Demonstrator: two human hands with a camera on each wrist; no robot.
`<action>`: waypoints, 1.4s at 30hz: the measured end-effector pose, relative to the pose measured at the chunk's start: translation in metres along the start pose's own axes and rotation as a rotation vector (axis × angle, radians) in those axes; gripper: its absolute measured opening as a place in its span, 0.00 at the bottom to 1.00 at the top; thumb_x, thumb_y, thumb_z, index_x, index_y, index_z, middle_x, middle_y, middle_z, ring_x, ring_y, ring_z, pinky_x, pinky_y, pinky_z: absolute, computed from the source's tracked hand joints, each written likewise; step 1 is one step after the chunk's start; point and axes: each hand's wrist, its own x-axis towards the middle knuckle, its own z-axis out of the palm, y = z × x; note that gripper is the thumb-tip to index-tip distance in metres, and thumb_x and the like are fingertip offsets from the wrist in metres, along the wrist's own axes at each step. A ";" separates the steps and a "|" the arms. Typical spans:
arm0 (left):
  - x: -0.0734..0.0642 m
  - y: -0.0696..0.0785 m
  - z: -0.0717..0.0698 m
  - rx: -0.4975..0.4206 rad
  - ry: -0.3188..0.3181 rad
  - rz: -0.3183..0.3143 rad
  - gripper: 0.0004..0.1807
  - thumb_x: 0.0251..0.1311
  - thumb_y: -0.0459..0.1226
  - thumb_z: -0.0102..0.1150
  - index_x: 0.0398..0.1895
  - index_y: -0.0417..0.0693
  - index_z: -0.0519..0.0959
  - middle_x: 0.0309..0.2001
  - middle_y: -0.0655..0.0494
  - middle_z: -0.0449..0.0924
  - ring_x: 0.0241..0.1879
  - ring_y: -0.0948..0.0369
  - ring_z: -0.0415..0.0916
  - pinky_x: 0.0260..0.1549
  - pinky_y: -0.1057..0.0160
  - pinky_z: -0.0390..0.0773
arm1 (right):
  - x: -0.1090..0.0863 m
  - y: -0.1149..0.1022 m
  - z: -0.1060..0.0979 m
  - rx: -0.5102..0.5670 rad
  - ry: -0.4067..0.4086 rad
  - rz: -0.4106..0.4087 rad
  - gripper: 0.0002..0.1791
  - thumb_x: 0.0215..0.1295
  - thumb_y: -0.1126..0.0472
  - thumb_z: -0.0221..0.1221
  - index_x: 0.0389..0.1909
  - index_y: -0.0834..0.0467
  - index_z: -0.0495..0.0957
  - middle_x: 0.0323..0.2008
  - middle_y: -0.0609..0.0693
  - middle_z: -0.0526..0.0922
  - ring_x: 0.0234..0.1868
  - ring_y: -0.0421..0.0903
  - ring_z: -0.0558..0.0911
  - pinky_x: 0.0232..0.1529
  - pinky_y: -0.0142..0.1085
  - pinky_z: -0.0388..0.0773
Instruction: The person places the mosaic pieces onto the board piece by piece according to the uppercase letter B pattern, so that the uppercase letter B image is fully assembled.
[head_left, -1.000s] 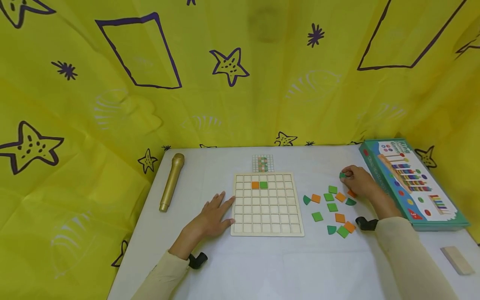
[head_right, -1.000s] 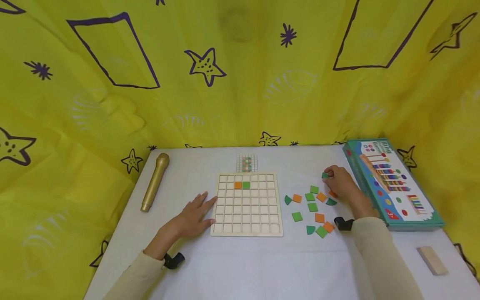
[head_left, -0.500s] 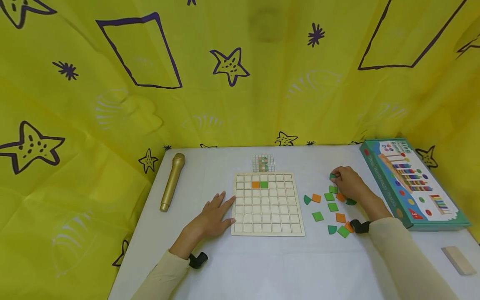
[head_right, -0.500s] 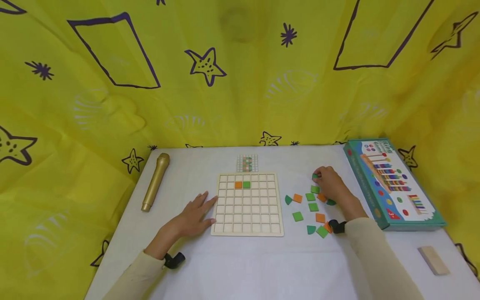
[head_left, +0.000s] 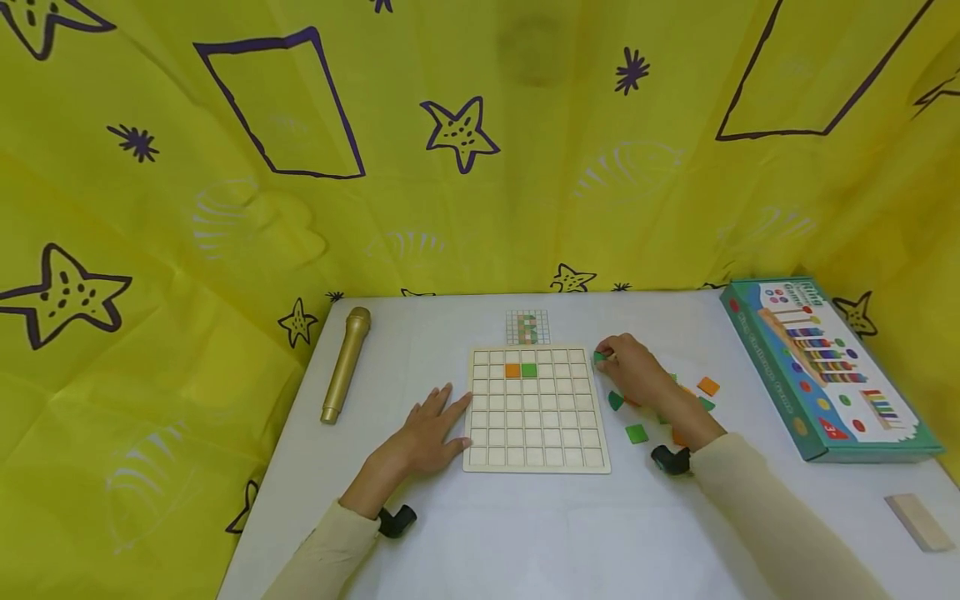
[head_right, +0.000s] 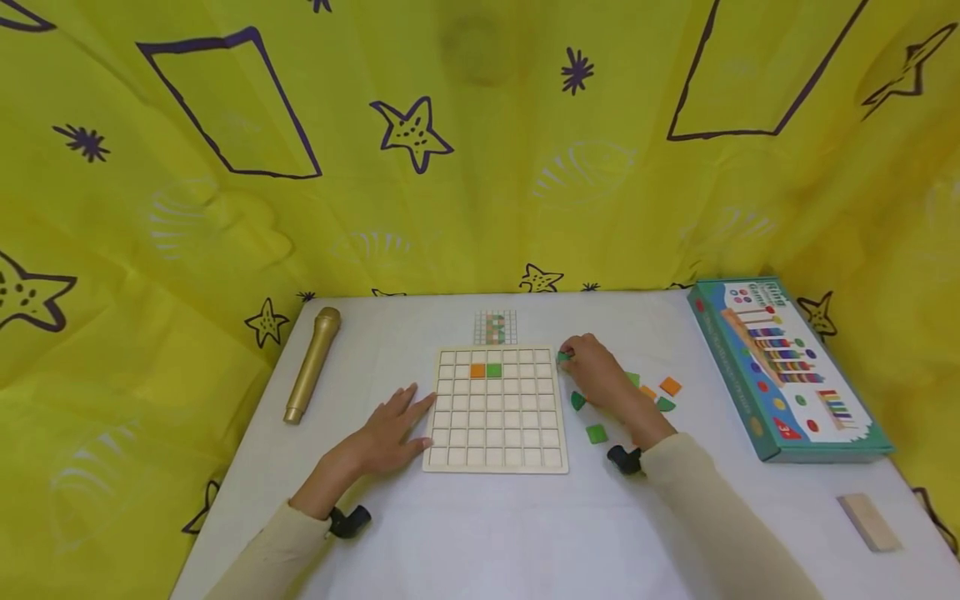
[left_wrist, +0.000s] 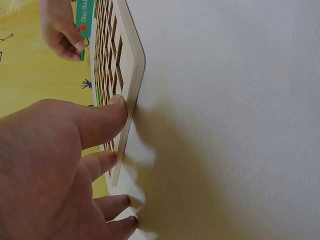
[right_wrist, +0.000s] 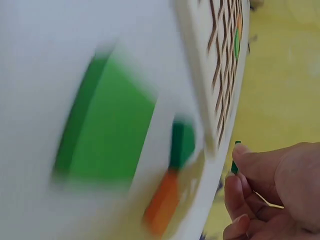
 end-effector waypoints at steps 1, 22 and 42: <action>-0.001 0.000 0.000 -0.001 -0.001 -0.002 0.39 0.78 0.51 0.55 0.85 0.52 0.56 0.85 0.36 0.46 0.84 0.39 0.42 0.79 0.33 0.50 | 0.002 -0.006 0.005 -0.002 0.003 -0.011 0.17 0.79 0.65 0.57 0.61 0.71 0.76 0.55 0.67 0.77 0.53 0.61 0.80 0.56 0.56 0.79; -0.001 0.003 -0.003 -0.005 -0.009 -0.021 0.39 0.78 0.52 0.55 0.85 0.52 0.56 0.85 0.37 0.45 0.84 0.40 0.41 0.79 0.34 0.49 | 0.020 -0.060 0.058 -0.053 0.005 -0.129 0.15 0.78 0.64 0.60 0.60 0.65 0.78 0.54 0.61 0.82 0.57 0.59 0.83 0.60 0.57 0.78; 0.001 0.001 0.000 -0.003 -0.007 -0.015 0.39 0.77 0.52 0.55 0.85 0.53 0.56 0.85 0.38 0.45 0.84 0.40 0.41 0.79 0.34 0.50 | 0.004 -0.033 0.012 -0.119 -0.021 0.039 0.17 0.77 0.55 0.62 0.56 0.64 0.81 0.54 0.63 0.80 0.54 0.60 0.79 0.58 0.60 0.70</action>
